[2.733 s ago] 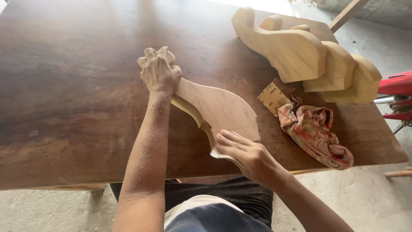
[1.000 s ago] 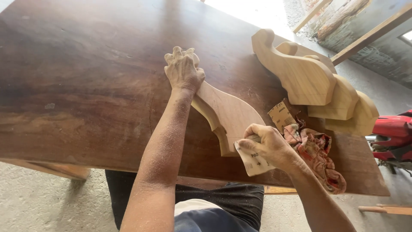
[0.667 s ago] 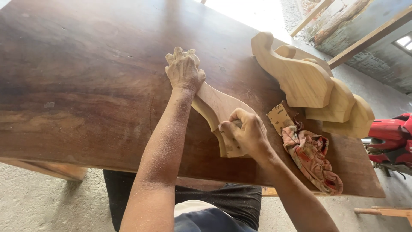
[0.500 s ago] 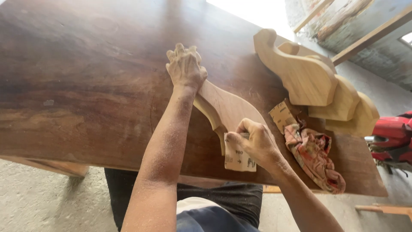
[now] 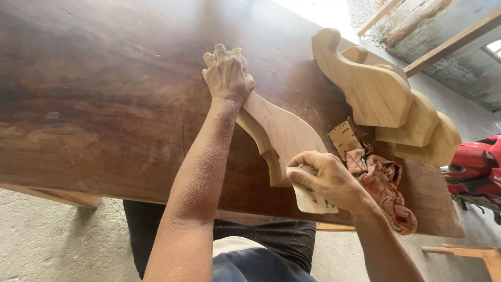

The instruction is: The person is sanding a wooden furniture leg using sandpaper.

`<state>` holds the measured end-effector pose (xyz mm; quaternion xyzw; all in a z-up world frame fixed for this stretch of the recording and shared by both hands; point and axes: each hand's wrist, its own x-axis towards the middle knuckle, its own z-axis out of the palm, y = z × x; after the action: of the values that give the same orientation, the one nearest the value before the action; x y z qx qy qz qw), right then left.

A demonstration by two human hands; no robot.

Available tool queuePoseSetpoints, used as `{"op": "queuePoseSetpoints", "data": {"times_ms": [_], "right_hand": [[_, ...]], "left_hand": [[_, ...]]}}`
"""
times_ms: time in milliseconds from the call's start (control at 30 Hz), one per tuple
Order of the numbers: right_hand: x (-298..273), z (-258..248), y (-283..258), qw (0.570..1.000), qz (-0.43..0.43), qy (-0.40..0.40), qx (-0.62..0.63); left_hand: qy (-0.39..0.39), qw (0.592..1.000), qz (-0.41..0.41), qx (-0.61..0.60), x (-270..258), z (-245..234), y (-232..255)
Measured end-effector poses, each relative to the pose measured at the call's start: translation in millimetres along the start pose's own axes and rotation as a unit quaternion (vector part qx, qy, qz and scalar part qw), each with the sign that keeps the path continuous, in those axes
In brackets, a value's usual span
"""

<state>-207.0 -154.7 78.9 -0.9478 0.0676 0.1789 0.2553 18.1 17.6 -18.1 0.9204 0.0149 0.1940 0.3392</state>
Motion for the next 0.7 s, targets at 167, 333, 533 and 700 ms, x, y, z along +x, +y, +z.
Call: {"op": "queuePoseSetpoints", "data": {"times_ms": [167,333,533,700], "right_hand": [[10,-5,20,0.991,-0.097,-0.022,0.084],[40,26,-2,0.991,-0.078,0.092,-0.051],[57,37,21,0.964,-0.124,0.208,-0.111],[42,34,3,0.958,-0.194,0.203,-0.049]], "left_hand": [[0.016,1.0,0.006,-0.004,0,2,0],[0.006,1.0,-0.002,-0.01,1,-4,3],[0.0,1.0,0.005,-0.011,3,1,2],[-0.029,0.999,0.005,0.015,0,-6,7]]}}
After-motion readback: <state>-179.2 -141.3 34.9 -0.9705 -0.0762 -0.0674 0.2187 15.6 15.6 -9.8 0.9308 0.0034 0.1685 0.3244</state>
